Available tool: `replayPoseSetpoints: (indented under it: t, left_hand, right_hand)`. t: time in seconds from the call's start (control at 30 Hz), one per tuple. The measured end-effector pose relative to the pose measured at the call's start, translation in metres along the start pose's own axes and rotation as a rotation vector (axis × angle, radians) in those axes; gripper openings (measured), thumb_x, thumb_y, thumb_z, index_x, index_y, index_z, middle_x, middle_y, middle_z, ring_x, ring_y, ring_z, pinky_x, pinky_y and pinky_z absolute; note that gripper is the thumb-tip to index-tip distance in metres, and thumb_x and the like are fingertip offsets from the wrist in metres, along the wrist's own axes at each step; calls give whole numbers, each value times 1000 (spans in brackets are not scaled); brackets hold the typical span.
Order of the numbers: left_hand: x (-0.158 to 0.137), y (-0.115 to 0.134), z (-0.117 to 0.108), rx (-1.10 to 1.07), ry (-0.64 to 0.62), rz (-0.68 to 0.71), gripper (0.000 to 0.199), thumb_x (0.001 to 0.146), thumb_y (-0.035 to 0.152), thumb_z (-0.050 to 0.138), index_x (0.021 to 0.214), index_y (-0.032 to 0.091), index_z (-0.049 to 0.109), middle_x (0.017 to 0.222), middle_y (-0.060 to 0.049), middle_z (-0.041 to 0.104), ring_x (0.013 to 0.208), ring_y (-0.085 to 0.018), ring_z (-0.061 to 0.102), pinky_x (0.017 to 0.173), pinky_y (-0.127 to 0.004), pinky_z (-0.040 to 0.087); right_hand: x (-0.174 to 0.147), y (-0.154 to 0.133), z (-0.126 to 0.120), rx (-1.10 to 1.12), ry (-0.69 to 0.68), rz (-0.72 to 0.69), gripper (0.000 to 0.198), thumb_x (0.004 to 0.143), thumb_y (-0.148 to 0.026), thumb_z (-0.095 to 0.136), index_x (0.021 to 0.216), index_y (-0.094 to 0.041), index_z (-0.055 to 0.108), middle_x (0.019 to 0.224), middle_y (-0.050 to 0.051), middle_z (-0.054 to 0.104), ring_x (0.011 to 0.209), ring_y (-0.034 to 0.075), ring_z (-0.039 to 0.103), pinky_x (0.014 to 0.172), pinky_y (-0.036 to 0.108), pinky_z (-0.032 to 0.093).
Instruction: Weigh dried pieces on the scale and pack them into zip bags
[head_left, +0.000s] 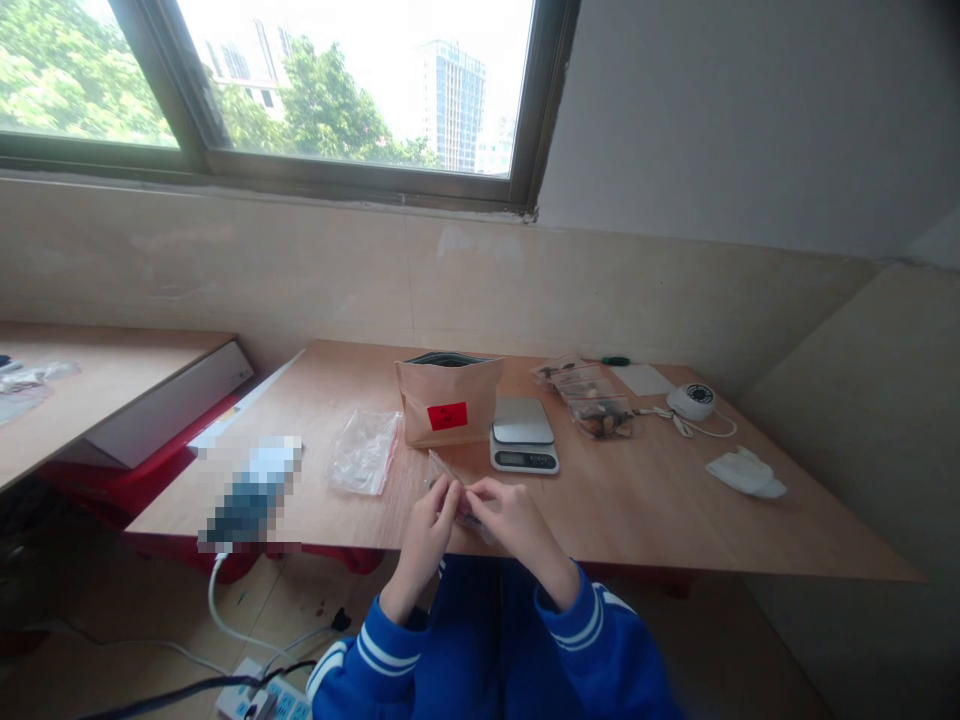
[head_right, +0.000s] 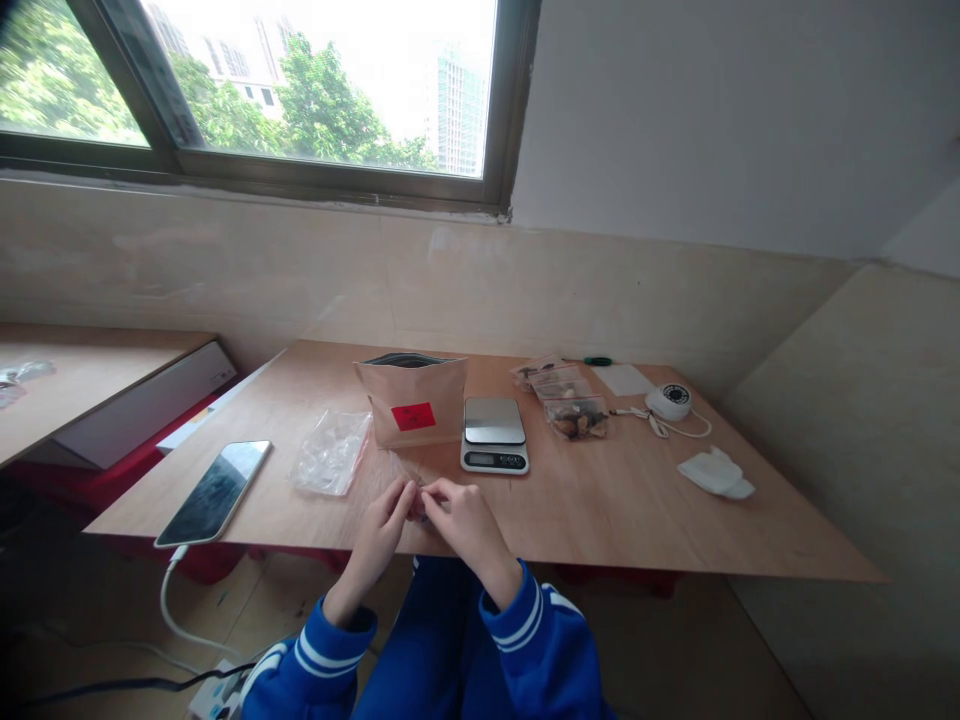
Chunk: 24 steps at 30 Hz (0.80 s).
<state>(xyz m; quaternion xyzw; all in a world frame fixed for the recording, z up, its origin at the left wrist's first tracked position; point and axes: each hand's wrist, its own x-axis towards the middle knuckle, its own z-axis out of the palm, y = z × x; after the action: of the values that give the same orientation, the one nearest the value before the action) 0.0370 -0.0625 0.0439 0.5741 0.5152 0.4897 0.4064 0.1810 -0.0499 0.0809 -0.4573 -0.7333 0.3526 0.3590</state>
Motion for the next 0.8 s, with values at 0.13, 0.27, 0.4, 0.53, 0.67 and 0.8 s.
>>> replayPoseSetpoints:
  t: [0.13,0.27,0.4,0.53,0.67,0.8]
  left_hand:
    - [1,-3,2,43,26,3,35,90,45,42,67,19,49,62,2,50,60,-13,48,58,-24,37]
    - [3,-7,5,35,36,-36,36,89,47,44,69,19,52,64,1,55,62,-14,51,59,-25,38]
    - [7,-10,7,-14,52,-51,36,89,48,45,70,19,52,66,0,55,65,-15,52,61,-26,40]
    - [11,-12,7,-88,52,-29,34,87,47,48,69,19,50,66,1,52,65,-14,50,62,-26,40]
    - [12,-13,8,-177,67,-62,38,88,49,46,65,18,49,64,1,50,64,-13,49,63,-26,40]
    - [10,-11,9,-164,61,-58,37,88,48,46,65,19,46,65,2,47,65,-13,48,64,-26,40]
  right_hand:
    - [3,5,5,-19,7,31,22,89,-25,51,79,-19,70,75,3,74,71,17,70,68,24,50]
    - [6,11,10,107,60,81,20,87,-29,56,78,-18,69,77,4,74,73,18,71,68,24,52]
    - [10,16,12,228,105,136,19,82,-32,60,78,-17,70,77,6,74,74,20,71,69,27,55]
    - [13,18,12,335,117,156,21,80,-35,63,77,-15,71,77,8,74,73,22,71,70,30,55]
    - [14,19,13,352,91,132,24,79,-37,64,75,-15,71,76,8,74,72,21,70,69,30,55]
    - [17,23,14,446,39,160,27,76,-40,67,70,-14,71,70,7,72,67,20,68,65,30,55]
